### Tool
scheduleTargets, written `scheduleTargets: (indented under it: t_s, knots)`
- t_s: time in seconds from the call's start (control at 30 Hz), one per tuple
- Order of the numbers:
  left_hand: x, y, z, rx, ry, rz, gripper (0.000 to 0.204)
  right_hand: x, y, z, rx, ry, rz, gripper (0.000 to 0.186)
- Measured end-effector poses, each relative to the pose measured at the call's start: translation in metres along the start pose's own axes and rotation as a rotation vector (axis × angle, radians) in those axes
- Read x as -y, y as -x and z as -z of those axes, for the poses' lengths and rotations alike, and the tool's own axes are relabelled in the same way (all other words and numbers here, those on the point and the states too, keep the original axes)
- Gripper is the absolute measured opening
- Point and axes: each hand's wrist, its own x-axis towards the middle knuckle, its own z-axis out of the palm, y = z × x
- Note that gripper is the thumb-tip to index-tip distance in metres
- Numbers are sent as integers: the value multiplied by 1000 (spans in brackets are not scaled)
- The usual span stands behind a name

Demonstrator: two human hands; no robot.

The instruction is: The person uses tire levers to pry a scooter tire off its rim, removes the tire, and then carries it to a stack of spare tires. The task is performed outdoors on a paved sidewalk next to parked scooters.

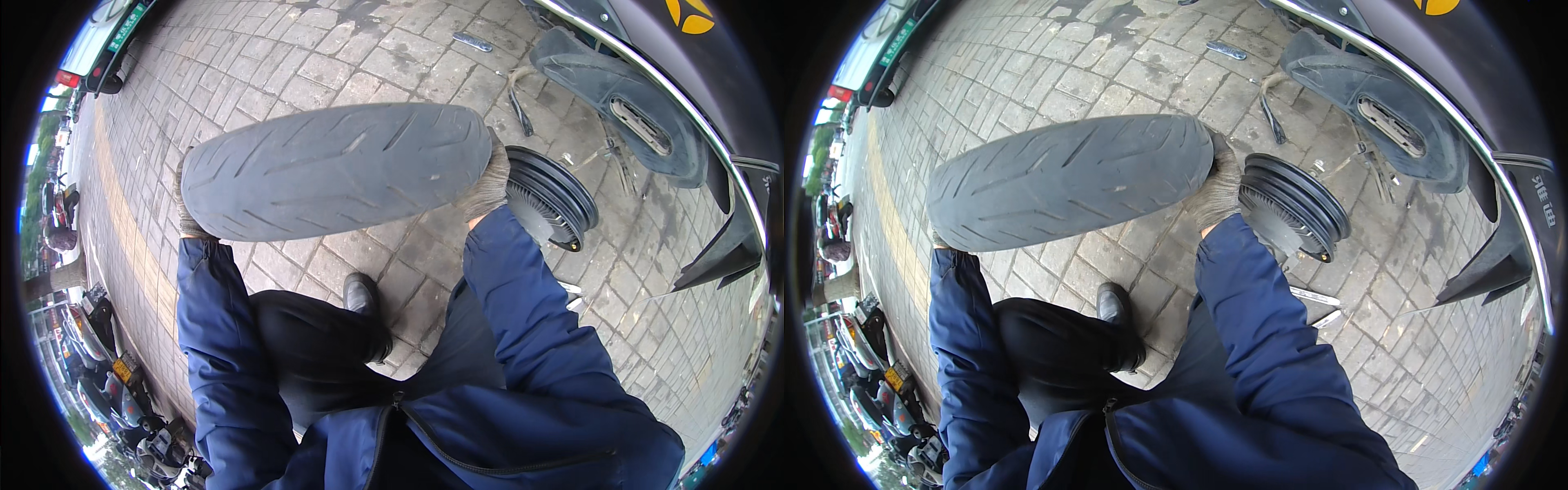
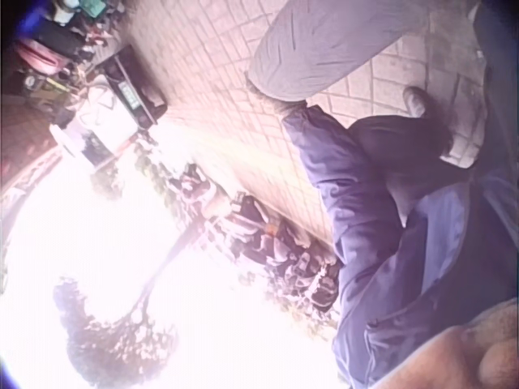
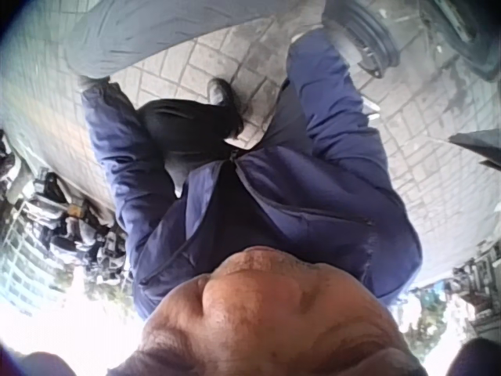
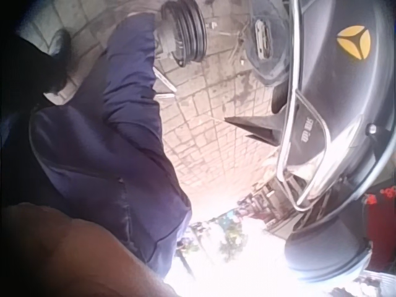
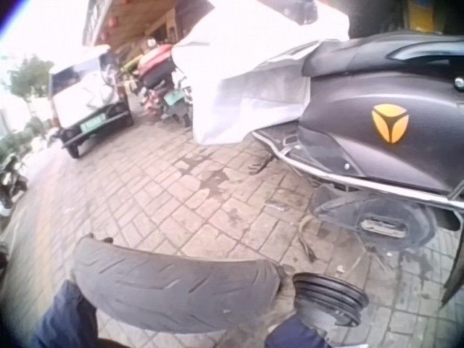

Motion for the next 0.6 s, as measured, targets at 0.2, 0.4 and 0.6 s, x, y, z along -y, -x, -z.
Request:
scheduleTargets:
  t_s: [0.2,0.4,0.6]
  knots:
    - [10,18,-25,143,-158,231,51,0,4,-2,34,148,159,36]
    - [6,30,-47,58,-341,-33,81,-9,5,-9,-84,119,-95,43]
    - [2,37,-60,102,-458,-230,88,-20,-7,3,-94,420,-68,54]
